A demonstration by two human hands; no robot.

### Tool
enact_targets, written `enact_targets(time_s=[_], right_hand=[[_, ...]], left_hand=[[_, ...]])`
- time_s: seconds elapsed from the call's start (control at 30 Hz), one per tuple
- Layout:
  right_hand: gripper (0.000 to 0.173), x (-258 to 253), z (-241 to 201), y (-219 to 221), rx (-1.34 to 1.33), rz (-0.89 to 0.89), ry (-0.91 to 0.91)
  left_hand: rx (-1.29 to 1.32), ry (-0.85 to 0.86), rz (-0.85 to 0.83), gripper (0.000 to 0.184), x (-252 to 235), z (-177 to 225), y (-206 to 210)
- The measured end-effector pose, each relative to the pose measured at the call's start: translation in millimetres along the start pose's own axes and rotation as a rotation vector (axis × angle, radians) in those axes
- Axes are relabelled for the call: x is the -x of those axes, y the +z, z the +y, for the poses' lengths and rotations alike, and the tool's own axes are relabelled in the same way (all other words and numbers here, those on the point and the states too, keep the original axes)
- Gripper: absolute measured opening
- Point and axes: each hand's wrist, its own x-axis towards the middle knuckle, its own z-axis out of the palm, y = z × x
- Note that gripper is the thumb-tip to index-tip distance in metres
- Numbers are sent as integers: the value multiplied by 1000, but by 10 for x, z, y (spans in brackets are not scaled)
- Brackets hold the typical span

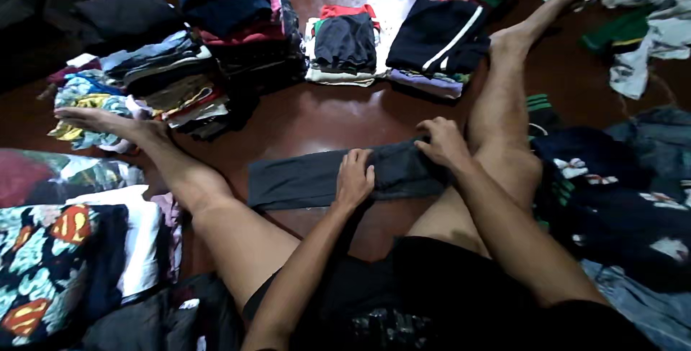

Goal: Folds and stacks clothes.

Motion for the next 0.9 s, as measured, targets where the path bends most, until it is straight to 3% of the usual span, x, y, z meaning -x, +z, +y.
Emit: enact_targets(time_s=[0.07,0.13,0.2,0.23,0.37,0.5,0.63,0.77,0.9], right_hand=[[25,134,-11,-14,59,-30,25],[26,189,32,36,76,-262,73],[41,190,43,154,112,-530,134],[47,153,36,204,136,-580,157],[50,-96,-63,278,138,-372,170],[36,-139,-288,430,111,-86,-78],[50,-152,-282,601,93,-254,-102],[55,-203,-295,581,134,-343,-48],[57,-129,-233,580,108,-304,-66]], left_hand=[[-183,90,54,36,49,-489,262],[-323,-55,-133,53,186,-713,240],[-377,-254,-316,72,288,-905,194],[-381,-311,-351,74,313,-997,183],[-282,-310,-189,69,179,-1258,66],[-207,-291,241,52,1,-1633,-307],[-200,-626,448,71,138,-2156,-726],[-110,-931,469,92,174,-2279,-985],[145,-998,401,74,149,-2276,-1037]])
